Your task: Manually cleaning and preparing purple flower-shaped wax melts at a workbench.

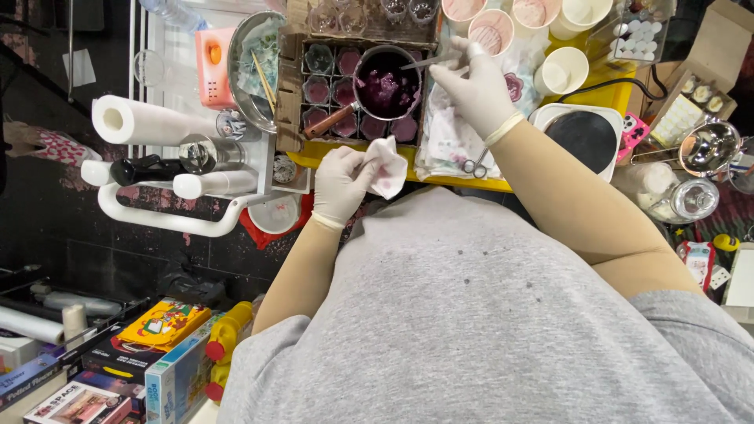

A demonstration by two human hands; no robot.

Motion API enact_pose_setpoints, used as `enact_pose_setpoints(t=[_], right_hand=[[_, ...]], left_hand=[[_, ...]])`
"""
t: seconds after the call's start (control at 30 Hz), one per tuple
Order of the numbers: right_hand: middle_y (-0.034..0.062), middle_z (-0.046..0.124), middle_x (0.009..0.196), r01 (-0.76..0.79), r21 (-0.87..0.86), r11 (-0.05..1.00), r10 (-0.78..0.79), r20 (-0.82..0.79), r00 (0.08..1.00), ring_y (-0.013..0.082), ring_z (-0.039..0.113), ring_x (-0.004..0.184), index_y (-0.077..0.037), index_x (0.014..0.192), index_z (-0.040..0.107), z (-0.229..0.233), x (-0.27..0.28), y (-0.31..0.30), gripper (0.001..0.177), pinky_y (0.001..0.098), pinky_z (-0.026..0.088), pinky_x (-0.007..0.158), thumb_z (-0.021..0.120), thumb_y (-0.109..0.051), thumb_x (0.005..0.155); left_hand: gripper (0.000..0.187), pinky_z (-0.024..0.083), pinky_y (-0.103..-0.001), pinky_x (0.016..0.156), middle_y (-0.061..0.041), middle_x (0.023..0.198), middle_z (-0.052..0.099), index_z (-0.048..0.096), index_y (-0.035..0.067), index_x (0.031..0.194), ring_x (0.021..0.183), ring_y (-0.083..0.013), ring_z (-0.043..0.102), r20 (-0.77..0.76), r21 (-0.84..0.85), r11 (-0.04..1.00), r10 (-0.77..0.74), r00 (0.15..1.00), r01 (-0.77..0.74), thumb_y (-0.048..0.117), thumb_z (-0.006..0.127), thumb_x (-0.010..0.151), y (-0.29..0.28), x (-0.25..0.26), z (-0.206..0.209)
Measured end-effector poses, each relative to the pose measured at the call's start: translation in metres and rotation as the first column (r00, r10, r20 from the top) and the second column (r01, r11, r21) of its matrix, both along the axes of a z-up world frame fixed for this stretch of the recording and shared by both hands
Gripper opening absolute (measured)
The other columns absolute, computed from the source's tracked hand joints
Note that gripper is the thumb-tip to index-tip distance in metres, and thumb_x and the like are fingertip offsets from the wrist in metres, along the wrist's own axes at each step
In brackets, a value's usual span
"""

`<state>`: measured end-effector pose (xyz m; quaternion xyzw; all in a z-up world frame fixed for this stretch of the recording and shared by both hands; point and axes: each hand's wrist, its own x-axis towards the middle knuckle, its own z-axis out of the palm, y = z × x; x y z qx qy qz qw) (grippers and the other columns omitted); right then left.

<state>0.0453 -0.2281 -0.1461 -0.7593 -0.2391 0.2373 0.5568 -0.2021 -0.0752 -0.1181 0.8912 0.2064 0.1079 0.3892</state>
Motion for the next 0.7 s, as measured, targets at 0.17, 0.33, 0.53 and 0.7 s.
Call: enact_pose_setpoints(t=[0.17,0.33,0.53,0.7], right_hand=[[0.0028,0.054,0.107,0.153,0.129,0.98,-0.144,-0.076,0.987,0.0052,0.054,0.083,0.001,0.145,0.044,0.017,-0.021,-0.031,0.061,0.0213,0.05,0.074,0.076,-0.025,0.101],[0.0027,0.057,0.105,0.243,0.252,0.937,-0.218,-0.124,0.968,0.0056,0.051,0.087,0.003,0.139,0.053,0.046,-0.046,-0.074,0.039,0.0203,0.047,0.081,0.066,-0.028,0.118],[0.0007,0.059,0.122,-0.174,0.327,0.929,0.223,-0.119,0.968,0.0069,0.056,0.113,-0.002,0.14,0.048,0.11,-0.064,-0.113,0.052,0.0219,0.048,0.097,0.073,-0.016,0.096],[-0.0013,0.072,0.098,0.086,0.056,0.995,-0.055,-0.419,0.906,0.0056,0.065,0.088,-0.001,0.112,0.072,0.101,-0.067,-0.172,0.018,0.0215,0.052,0.078,0.071,-0.011,0.097]], left_hand=[[0.017,0.048,-0.039,0.077,-0.008,0.082,0.063,0.072,0.005,0.085,0.085,-0.0279,0.06,0.223,0.087,0.995,-0.075,0.972,0.057,0.018,0.079,0.091,-0.009,0.013,0.045],[0.017,0.049,-0.041,0.078,-0.009,0.085,0.064,0.07,0.004,0.087,0.084,-0.0289,0.061,0.317,0.099,0.979,-0.199,0.927,0.176,0.017,0.079,0.093,-0.031,0.04,0.076],[0.013,0.053,-0.032,0.066,-0.009,0.091,0.069,0.073,0.005,0.103,0.075,-0.0221,0.068,0.38,-0.06,0.911,-0.358,0.853,0.409,0.013,0.077,0.094,-0.073,0.084,0.085],[0.017,0.05,-0.037,0.063,-0.013,0.076,0.069,0.076,0.004,0.096,0.069,-0.0265,0.061,-0.056,-0.507,0.802,-0.395,0.917,0.314,0.022,0.077,0.097,-0.101,0.098,0.059]])
